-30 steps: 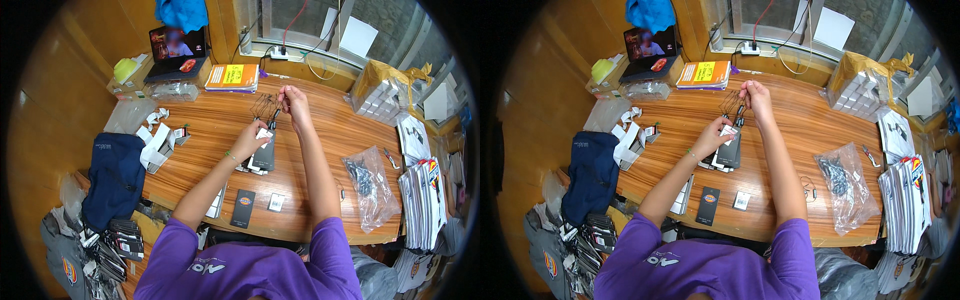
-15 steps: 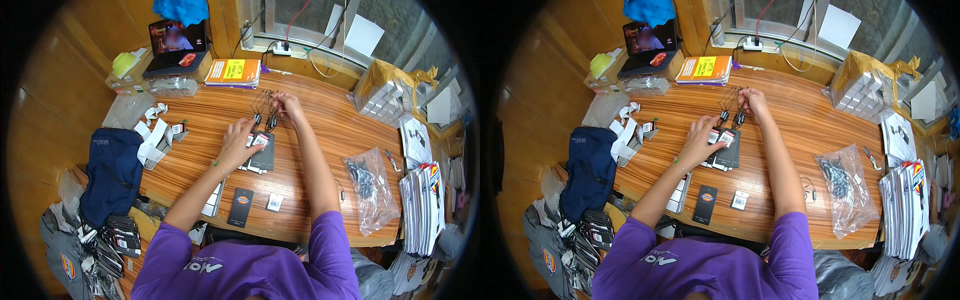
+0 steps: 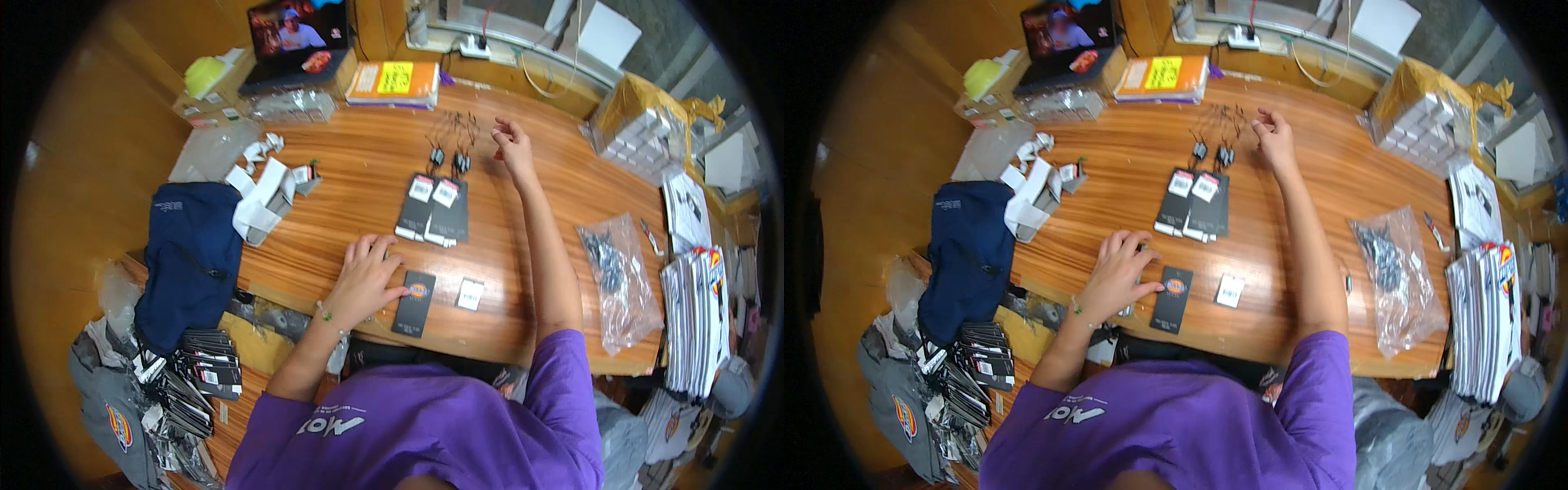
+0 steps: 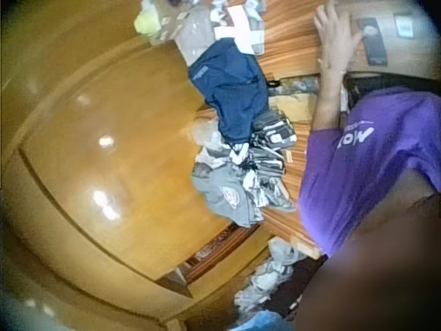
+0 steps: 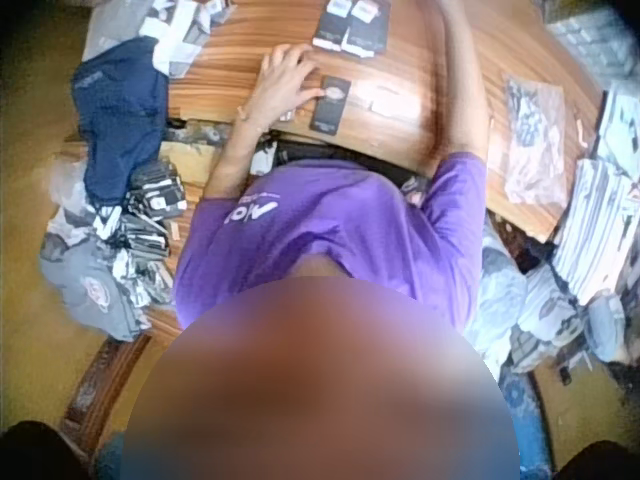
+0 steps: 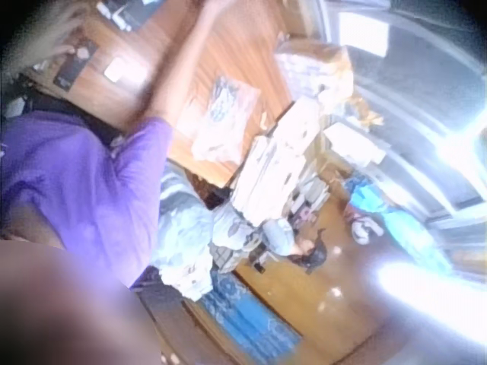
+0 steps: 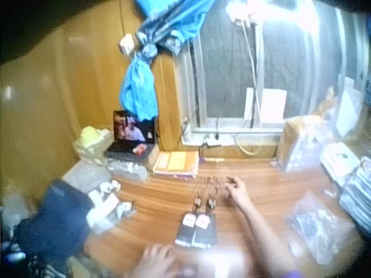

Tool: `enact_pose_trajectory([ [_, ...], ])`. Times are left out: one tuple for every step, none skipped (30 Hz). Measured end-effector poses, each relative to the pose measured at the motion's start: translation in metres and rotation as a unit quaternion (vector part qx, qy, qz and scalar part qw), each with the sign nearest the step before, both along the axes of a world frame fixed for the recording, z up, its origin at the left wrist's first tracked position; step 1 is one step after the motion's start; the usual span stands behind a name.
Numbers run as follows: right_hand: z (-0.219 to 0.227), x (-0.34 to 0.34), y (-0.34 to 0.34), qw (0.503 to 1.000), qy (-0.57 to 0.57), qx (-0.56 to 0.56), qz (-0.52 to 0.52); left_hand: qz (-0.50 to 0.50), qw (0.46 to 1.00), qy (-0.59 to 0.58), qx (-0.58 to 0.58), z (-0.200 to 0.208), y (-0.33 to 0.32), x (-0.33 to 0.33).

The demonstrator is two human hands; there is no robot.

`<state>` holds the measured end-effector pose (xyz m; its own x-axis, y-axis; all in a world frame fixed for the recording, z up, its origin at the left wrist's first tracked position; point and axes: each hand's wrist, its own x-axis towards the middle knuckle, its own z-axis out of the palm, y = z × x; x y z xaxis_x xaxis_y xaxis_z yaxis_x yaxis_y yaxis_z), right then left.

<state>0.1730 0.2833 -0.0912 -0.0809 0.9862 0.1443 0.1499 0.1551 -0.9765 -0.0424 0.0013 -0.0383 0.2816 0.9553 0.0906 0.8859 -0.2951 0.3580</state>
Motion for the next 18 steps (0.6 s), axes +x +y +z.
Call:
enact_pose_trajectory([
  [0.003,0.008,-0.017,0.999,-0.040,0.011,0.026,-0.018,1.000,0.014,-0.007,-0.002,0.000,0.001],
  [0.004,0.019,-0.041,0.995,-0.079,0.022,0.052,-0.032,0.999,0.009,-0.005,-0.004,-0.002,0.004],
  [0.010,0.030,-0.069,0.990,-0.116,0.035,0.077,-0.044,0.999,0.008,-0.023,-0.003,-0.002,0.008],
  [0.013,0.038,-0.099,0.982,-0.144,0.026,0.122,-0.052,0.998,0.010,-0.037,-0.004,-0.002,0.011],
  [0.018,0.046,-0.132,0.971,-0.170,0.016,0.165,-0.062,0.997,0.012,-0.051,-0.003,-0.001,0.014],
  [0.028,0.050,-0.163,0.955,-0.224,-0.046,0.187,-0.068,0.996,0.017,-0.046,-0.005,0.001,0.015],
  [0.036,0.049,-0.190,0.931,-0.278,-0.106,0.211,-0.071,0.996,0.021,-0.040,-0.009,0.002,0.016],
  [0.036,0.046,-0.211,0.927,-0.311,-0.069,0.199,-0.067,0.997,0.028,-0.036,-0.012,0.001,0.015],
  [0.036,0.043,-0.227,0.920,-0.343,-0.032,0.185,-0.067,0.996,0.039,-0.044,-0.011,0.001,0.014],
  [0.031,0.042,-0.238,0.918,-0.359,0.015,0.165,-0.073,0.995,0.052,-0.051,-0.011,0.003,0.015],
  [0.022,0.041,-0.246,0.913,-0.374,0.064,0.147,-0.078,0.993,0.065,-0.058,-0.011,0.004,0.016],
  [0.017,0.041,-0.250,0.906,-0.388,0.111,0.125,-0.081,0.994,0.059,-0.051,-0.011,0.006,0.016],
  [0.016,0.041,-0.250,0.910,-0.382,0.101,0.122,-0.083,0.994,0.053,-0.045,-0.010,0.007,0.015],
  [0.016,0.041,-0.251,0.914,-0.377,0.092,0.120,-0.082,0.995,0.047,-0.038,-0.010,0.007,0.016],
  [0.015,0.040,-0.251,0.918,-0.368,0.083,0.119,-0.081,0.996,0.036,-0.029,-0.010,0.006,0.016],
  [0.013,0.040,-0.251,0.927,-0.352,0.063,0.115,-0.078,0.996,0.024,-0.020,-0.011,0.005,0.016],
  [0.011,0.040,-0.251,0.934,-0.336,0.044,0.112,-0.075,0.997,0.013,-0.012,-0.011,0.004,0.016],
  [0.009,0.041,-0.252,0.941,-0.320,0.024,0.107,-0.073,0.997,-0.010,0.000,-0.010,0.003,0.015],
])
